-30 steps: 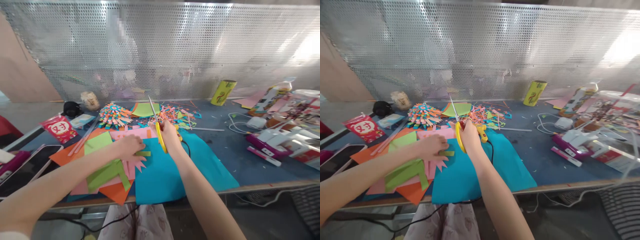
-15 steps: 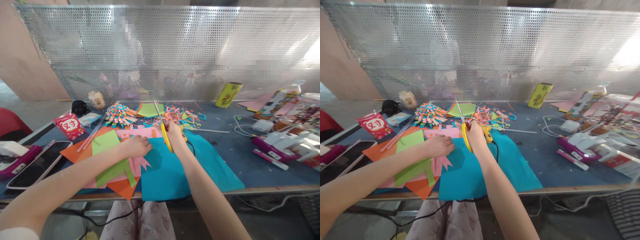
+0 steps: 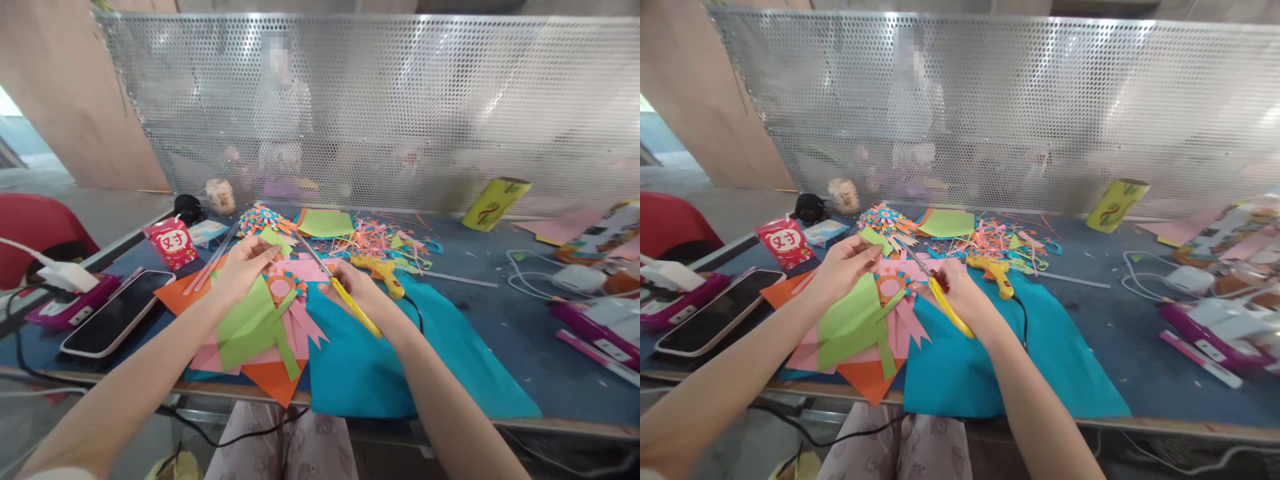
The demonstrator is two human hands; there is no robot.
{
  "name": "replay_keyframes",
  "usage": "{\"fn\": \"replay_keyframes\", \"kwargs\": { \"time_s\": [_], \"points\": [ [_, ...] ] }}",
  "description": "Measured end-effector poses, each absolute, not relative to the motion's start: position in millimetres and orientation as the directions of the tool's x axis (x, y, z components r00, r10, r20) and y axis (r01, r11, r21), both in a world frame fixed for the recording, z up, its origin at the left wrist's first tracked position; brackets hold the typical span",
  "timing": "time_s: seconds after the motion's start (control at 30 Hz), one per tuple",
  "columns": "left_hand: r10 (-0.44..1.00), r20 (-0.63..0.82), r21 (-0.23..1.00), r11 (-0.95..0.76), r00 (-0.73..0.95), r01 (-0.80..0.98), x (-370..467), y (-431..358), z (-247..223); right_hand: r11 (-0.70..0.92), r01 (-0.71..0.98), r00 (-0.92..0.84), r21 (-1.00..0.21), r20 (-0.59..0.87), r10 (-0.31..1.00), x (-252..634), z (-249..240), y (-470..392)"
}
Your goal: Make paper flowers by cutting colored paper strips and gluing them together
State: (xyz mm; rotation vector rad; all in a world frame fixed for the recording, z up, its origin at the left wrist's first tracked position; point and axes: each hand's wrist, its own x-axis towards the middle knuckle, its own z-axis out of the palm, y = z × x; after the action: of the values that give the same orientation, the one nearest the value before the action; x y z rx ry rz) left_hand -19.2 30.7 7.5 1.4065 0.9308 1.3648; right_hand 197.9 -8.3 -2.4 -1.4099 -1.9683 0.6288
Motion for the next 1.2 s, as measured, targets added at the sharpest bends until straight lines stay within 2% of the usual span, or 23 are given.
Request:
{"fn": "replay_keyframes", "kwargs": {
  "time_s": [0.1,0.2,0.33,0.97,1.2],
  "points": [
    [0.951,0.307,0.947,-0.301,0.042,-0.108,-22,30,4,0.298,0.708,-0.266,-0.64,0.15,0.952,195,-3,-11],
    [0.941,0.333,0.94,-0.326,0.055,-0.1,-22,27,4,0.302,0.709,-0.302,-0.638,0.112,0.947,193,-2,-12],
    [0.935,0.342,0.939,-0.336,0.094,-0.08,-20,23,7,0.3,0.713,-0.303,-0.633,0.108,0.947,192,1,-12],
    [0.957,0.278,0.961,-0.276,0.083,-0.028,-15,15,15,0.261,0.748,-0.274,-0.61,0.074,0.959,191,6,-15],
    [0.967,0.245,0.959,-0.232,0.066,-0.164,-15,19,10,0.267,0.756,-0.27,-0.597,0.088,0.959,189,9,-15]
  ]
}}
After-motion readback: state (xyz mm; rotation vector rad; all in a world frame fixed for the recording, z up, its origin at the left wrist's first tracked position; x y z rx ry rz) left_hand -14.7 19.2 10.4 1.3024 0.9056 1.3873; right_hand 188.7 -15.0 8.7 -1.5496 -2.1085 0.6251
